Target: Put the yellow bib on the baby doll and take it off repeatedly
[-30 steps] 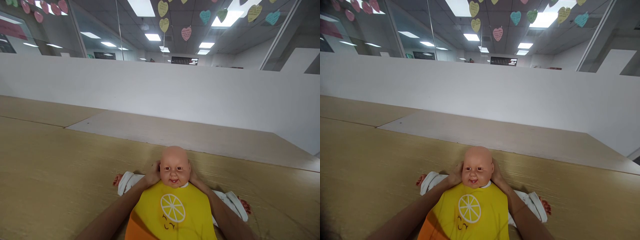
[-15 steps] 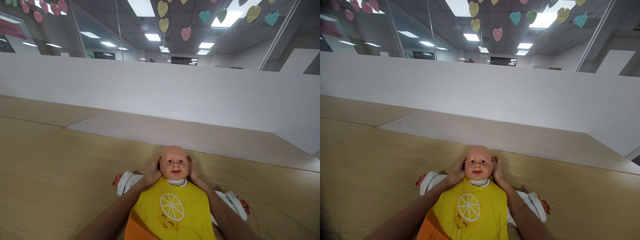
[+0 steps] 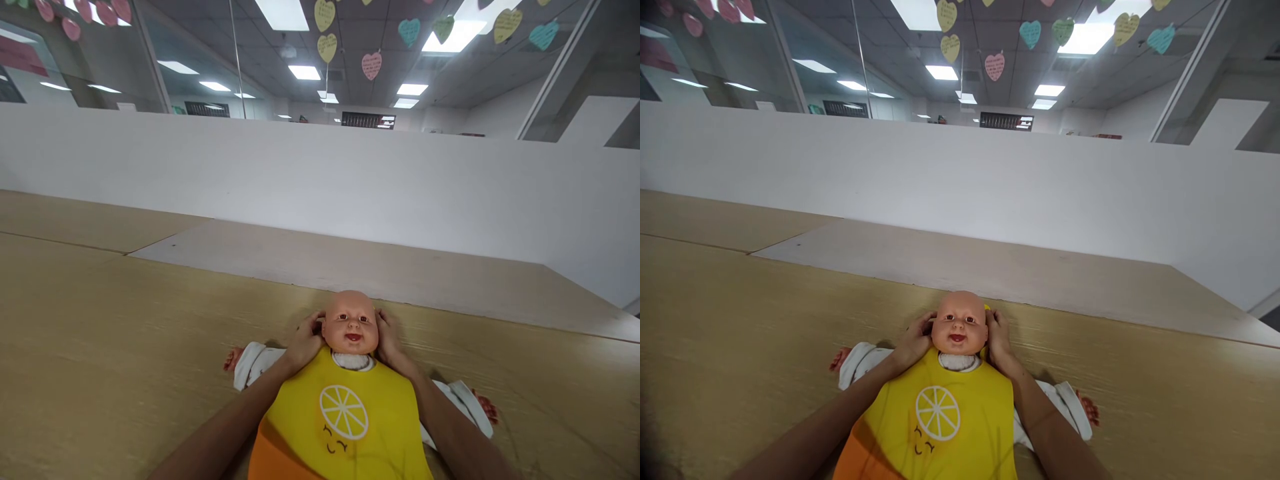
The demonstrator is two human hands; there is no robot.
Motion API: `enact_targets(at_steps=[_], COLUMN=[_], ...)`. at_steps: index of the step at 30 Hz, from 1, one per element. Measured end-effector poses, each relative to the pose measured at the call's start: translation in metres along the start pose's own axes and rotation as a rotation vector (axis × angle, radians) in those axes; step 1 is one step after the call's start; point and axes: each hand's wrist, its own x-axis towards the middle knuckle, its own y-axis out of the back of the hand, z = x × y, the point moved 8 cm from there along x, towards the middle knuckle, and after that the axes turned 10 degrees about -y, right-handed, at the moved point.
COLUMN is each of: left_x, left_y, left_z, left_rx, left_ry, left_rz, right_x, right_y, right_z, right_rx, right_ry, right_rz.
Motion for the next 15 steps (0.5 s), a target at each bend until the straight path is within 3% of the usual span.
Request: enact_targets(at_steps=[4, 10, 15], left_x=[-0.001, -0.002, -0.005], left_y=[0.009, 0.01, 0.019], left_z=[-0.009, -0.003, 0.0], left_rx=[0.03, 0.054, 0.101], left_ry=[0.022, 0.019, 0.02], left_rz=[0.087, 0.112, 0.206], right_x=[0.001, 0.0, 0.002], right_y=[0.002, -0.004, -0.001], right_z=[0.001, 0.003, -0.001], right_rx=[-0.02, -0.021, -0.154], right_ry=[-0.007, -0.051, 0.053], right_rz=[0.026, -0.067, -0.029])
